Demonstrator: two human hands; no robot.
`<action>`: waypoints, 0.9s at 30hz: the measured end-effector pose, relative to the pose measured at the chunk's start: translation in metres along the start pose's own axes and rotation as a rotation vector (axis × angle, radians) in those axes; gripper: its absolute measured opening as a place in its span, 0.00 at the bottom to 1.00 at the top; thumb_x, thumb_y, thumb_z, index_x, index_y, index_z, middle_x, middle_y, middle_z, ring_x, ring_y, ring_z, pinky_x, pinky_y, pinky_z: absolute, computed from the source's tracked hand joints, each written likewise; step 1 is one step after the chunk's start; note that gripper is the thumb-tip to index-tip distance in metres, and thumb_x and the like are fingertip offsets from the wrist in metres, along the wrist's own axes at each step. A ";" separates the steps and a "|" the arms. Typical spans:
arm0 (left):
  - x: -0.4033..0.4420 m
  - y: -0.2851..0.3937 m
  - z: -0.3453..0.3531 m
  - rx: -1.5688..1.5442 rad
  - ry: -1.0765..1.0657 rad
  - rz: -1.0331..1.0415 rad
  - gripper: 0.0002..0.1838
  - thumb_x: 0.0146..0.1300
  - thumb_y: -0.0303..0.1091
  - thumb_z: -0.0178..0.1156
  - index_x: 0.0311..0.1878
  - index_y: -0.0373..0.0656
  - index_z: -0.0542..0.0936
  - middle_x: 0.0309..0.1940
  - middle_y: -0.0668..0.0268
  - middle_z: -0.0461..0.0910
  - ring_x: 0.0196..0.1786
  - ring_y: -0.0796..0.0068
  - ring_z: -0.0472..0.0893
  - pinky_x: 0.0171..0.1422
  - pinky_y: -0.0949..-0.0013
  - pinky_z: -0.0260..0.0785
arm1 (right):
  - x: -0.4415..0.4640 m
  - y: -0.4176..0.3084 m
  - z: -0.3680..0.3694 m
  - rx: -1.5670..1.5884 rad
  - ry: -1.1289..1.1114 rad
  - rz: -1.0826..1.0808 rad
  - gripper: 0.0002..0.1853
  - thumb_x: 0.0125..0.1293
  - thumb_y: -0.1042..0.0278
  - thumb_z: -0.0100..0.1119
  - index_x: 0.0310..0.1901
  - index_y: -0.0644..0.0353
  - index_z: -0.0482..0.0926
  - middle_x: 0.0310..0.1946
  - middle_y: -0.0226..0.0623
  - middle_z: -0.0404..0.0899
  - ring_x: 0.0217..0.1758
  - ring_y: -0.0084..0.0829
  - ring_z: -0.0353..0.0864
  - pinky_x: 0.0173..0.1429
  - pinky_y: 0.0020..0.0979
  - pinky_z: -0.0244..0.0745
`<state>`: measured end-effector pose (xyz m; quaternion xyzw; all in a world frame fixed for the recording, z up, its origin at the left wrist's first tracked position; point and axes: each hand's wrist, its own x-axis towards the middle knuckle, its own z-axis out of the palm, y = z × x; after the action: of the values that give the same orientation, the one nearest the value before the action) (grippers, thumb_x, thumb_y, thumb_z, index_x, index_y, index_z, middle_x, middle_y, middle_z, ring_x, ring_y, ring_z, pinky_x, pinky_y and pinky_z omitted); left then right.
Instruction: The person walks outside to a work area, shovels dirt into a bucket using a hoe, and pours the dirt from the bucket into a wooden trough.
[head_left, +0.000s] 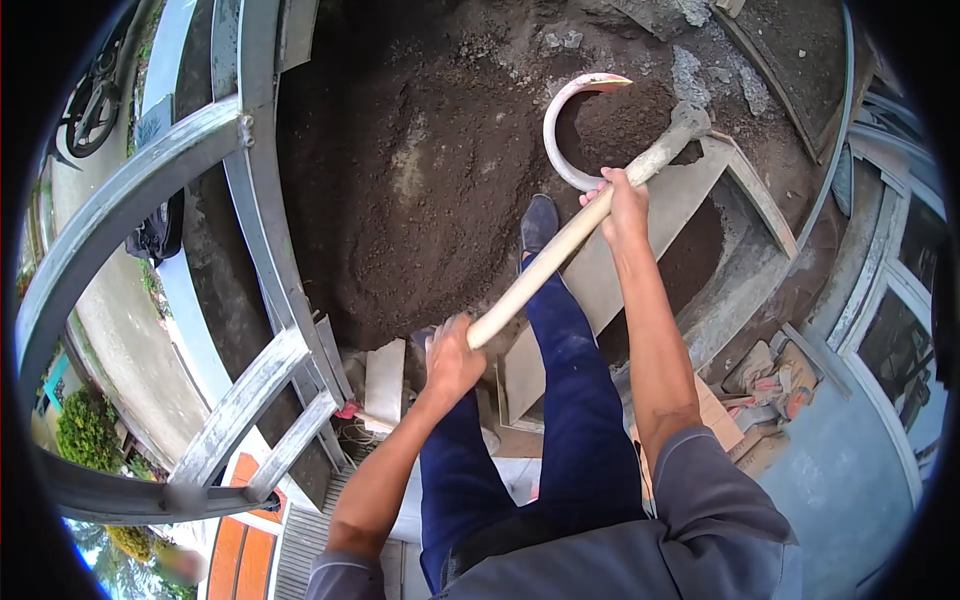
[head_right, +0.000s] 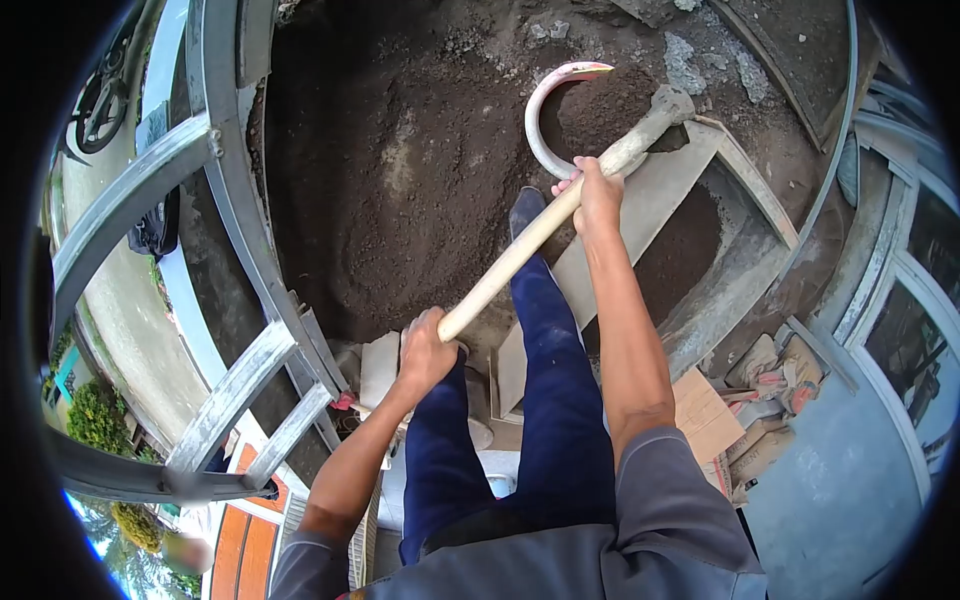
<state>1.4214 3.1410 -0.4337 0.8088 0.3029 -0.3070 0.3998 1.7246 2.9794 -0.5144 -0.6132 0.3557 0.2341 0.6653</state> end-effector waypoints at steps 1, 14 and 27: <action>0.022 -0.019 0.028 0.010 0.011 -0.070 0.15 0.58 0.26 0.63 0.50 0.41 0.79 0.49 0.49 0.82 0.58 0.42 0.80 0.62 0.41 0.68 | 0.005 0.012 0.003 -0.007 0.041 -0.025 0.14 0.66 0.73 0.63 0.48 0.67 0.69 0.31 0.39 0.73 0.24 0.34 0.78 0.30 0.40 0.83; -0.007 -0.030 0.020 -0.445 -0.038 0.101 0.18 0.62 0.34 0.70 0.49 0.34 0.76 0.39 0.41 0.82 0.47 0.38 0.84 0.50 0.49 0.76 | -0.023 0.010 0.119 -0.228 -0.326 -0.170 0.14 0.66 0.71 0.64 0.46 0.64 0.70 0.28 0.36 0.75 0.21 0.28 0.77 0.25 0.34 0.82; 0.028 -0.091 -0.103 -0.406 0.296 -0.276 0.16 0.62 0.36 0.71 0.41 0.32 0.79 0.26 0.57 0.81 0.30 0.71 0.80 0.37 0.61 0.72 | 0.050 0.215 0.347 -0.382 -0.443 0.093 0.15 0.63 0.70 0.69 0.44 0.70 0.77 0.35 0.44 0.78 0.30 0.35 0.83 0.35 0.41 0.89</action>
<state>1.3984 3.2787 -0.4455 0.6991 0.5208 -0.1700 0.4594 1.6606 3.3432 -0.6935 -0.6443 0.1791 0.4554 0.5877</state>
